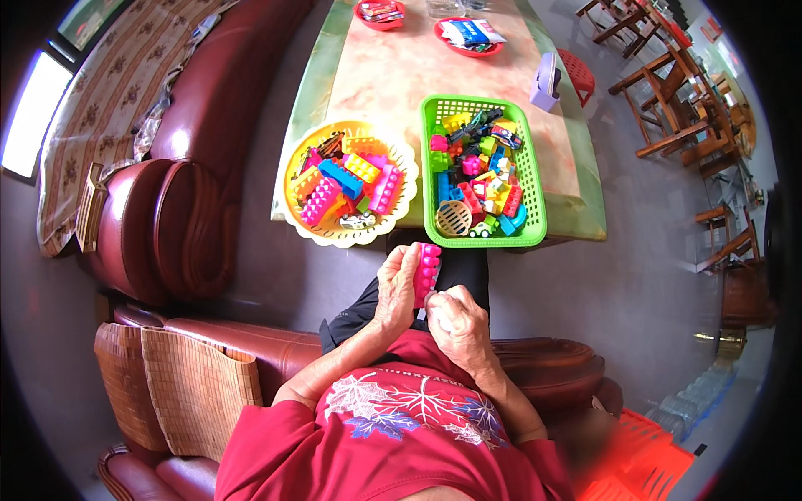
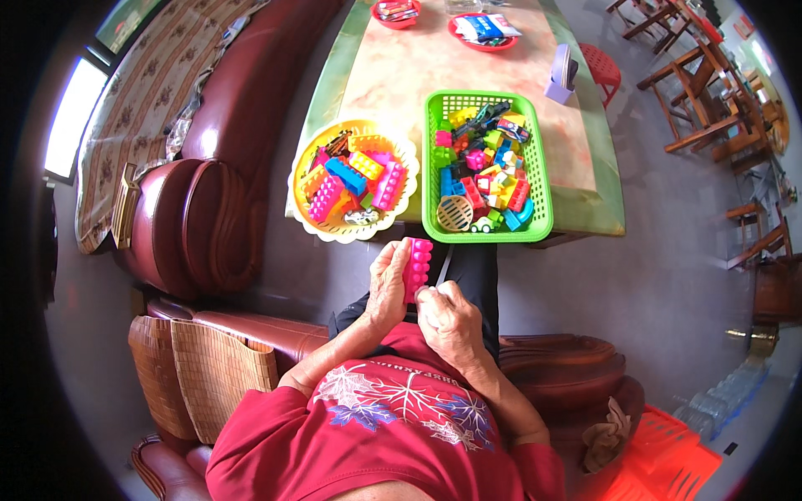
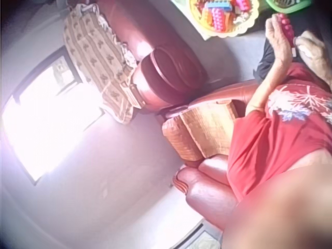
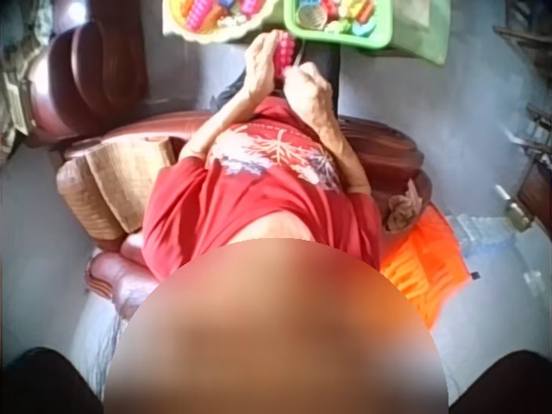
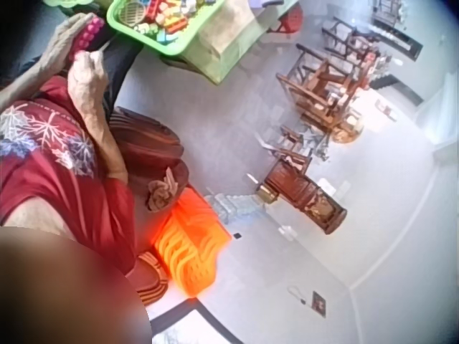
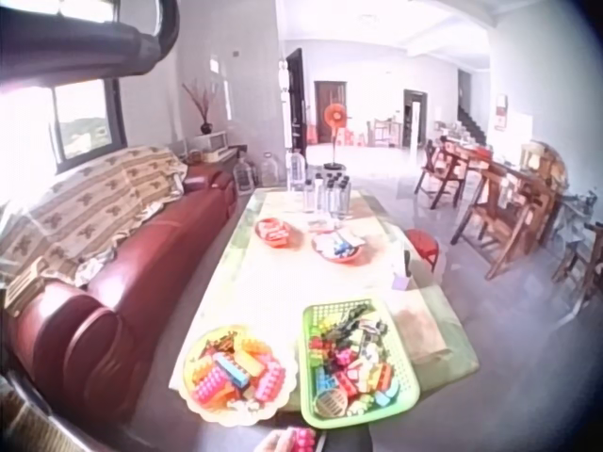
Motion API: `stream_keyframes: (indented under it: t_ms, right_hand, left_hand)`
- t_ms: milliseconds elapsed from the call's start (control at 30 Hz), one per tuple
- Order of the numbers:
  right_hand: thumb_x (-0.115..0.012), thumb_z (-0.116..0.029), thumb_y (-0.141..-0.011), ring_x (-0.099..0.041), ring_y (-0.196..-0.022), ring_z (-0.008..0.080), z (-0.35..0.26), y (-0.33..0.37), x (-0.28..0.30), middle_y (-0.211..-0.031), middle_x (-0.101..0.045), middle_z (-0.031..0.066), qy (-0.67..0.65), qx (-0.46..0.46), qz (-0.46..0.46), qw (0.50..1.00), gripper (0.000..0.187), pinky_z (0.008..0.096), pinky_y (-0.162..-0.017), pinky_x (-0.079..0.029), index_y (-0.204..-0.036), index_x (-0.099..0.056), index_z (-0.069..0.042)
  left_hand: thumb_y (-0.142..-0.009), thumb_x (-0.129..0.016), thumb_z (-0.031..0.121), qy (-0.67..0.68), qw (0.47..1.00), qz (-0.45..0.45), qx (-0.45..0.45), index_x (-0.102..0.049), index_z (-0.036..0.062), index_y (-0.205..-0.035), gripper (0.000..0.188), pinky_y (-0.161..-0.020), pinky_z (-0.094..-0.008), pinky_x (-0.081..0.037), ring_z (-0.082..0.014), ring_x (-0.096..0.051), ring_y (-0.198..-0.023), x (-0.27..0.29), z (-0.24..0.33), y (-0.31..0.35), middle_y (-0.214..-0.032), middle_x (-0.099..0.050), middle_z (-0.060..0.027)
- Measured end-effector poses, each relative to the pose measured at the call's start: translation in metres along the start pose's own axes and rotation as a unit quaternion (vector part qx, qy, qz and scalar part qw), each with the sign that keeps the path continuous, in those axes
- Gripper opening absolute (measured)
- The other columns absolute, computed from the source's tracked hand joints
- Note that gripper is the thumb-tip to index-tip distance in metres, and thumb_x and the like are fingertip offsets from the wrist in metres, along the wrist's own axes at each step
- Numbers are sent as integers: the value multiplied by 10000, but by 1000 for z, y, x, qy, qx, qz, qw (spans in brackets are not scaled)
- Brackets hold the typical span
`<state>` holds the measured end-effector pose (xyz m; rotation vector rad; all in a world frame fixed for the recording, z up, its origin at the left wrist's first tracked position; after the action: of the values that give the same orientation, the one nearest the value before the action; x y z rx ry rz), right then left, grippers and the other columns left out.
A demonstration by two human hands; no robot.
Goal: The person sits and wipes colorful plastic building blocks with a white cloth. They pick up individual blocks from a green basket, wipe them thoroughly, and place them into a yellow bowl. The process is repeated for multiple blocks of various colors.
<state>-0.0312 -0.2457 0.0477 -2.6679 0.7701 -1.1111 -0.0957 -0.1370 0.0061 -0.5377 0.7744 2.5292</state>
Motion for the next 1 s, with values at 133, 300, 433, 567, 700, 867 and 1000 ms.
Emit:
stream_keyframes:
  t_ms: [133,300,433,567,700,867,1000]
  right_hand:
    - [-649,46,-773,-612,-699,150,3,-8,22,-844,-591,80,-162,-67,-3,984,177,270,-560,-475,-921,-617,-45]
    - [-631,-40,-875,-530,-618,55,36,-26,12,-850,-590,21,-259,-163,127,943,137,215,-516,-437,-1001,-586,-15]
    - [-679,33,-792,-610,-762,167,17,-33,3,-883,-594,79,-148,-78,122,978,211,265,-632,-494,-983,-611,-28]
    - [-682,84,-709,-632,-799,247,-1,-27,3,-921,-594,104,-87,16,77,993,301,328,-659,-525,-975,-622,-44]
    - [-674,68,-704,-635,-797,270,-10,-7,4,-902,-588,96,-94,9,-31,995,275,357,-681,-537,-942,-636,-65]
    - [-676,30,-745,-623,-730,235,-5,-3,15,-865,-573,82,-212,2,-116,970,197,294,-643,-517,-905,-648,-82]
    - [-684,1,-802,-623,-837,183,11,-28,29,-968,-580,96,-234,-109,59,964,210,282,-713,-513,-998,-614,-23]
  left_hand:
    - [-969,-537,318,75,995,-7,64,-590,109,-935,219,-555,-205,-449,-55,-537,-606,-4,1,-5,-759,-600,34]
    - [-975,-517,328,145,975,-98,135,-594,114,-1029,234,-657,-226,-484,-57,-594,-761,-6,-14,-3,-900,-631,34]
    - [-981,-495,367,89,988,-71,105,-607,90,-1033,303,-677,-237,-496,-79,-608,-768,-4,-8,0,-868,-644,4]
    - [-982,-493,380,88,991,-40,87,-583,113,-899,293,-618,-246,-457,-70,-548,-666,-4,-7,-2,-762,-578,24]
    - [-951,-544,418,31,995,-9,89,-558,167,-825,281,-468,-214,-360,-35,-447,-513,3,-4,-2,-639,-507,77]
    - [-947,-552,420,56,990,19,129,-570,169,-791,296,-441,-199,-372,-29,-473,-493,-1,-3,-6,-627,-531,79]
    - [-978,-487,410,108,982,12,153,-588,139,-885,304,-463,-225,-436,-56,-518,-512,-8,-13,-6,-661,-571,55]
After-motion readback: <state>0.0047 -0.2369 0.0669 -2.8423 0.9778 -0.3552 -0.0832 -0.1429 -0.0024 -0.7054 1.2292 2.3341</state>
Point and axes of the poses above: each hand's wrist, its own y-axis away from the middle knuckle, its own x-axis out of the back of the hand, z = x × y, the point moved 3 cm from there along -y, towards the middle knuckle
